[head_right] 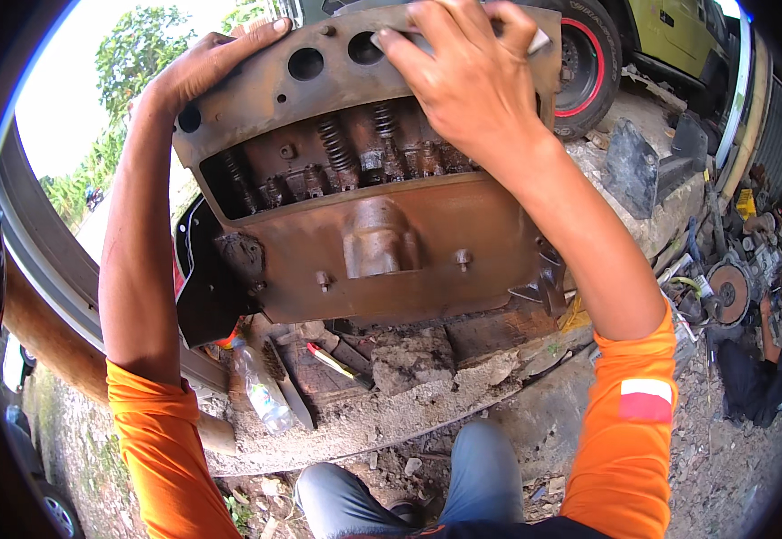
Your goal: The person sands the surface of an engine block by hand using a piece of sandpaper, applying circular motions to different areas of the metal.
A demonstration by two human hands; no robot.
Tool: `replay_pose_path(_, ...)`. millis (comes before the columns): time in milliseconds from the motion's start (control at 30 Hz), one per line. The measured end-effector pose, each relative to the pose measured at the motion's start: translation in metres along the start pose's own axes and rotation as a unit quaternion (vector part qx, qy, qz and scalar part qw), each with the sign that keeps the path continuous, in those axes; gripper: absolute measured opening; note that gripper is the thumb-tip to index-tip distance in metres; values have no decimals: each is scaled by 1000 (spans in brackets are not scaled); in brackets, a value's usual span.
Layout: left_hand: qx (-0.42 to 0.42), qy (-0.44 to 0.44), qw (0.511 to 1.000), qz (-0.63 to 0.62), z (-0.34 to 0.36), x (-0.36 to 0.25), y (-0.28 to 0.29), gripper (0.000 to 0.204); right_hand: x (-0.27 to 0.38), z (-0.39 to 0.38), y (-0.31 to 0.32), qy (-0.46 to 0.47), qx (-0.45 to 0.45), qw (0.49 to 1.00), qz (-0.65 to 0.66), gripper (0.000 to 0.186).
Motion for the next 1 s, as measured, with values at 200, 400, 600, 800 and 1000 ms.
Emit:
replay_pose_path(200,23,4,998,-52,-5,-14,-5,108,16,-24,-5,-28,-27,999,-14,30)
replay_pose_path(400,6,-5,999,-33,2,1,-1,104,19,-21,-10,-64,-61,996,-27,30)
replay_pose_path(600,2,-8,999,-48,-2,-8,-1,104,7,-6,-14,-66,-77,994,-34,26)
replay_pose_path(800,9,-6,999,-36,-1,-8,0,104,17,-18,-10,-42,-60,996,-54,28)
replay_pose_path(1000,14,-5,999,-31,-1,-6,1,105,37,-28,-5,-41,-53,996,-62,24)
Point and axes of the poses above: each hand's wrist, its own z-axis towards the middle knuckle, its own y-axis out of the back of the hand, x = y × z, the point moved 5 cm from there along z, towards the middle knuckle, and after that the axes turned 3 degrees about y, right-handed, at the moved point
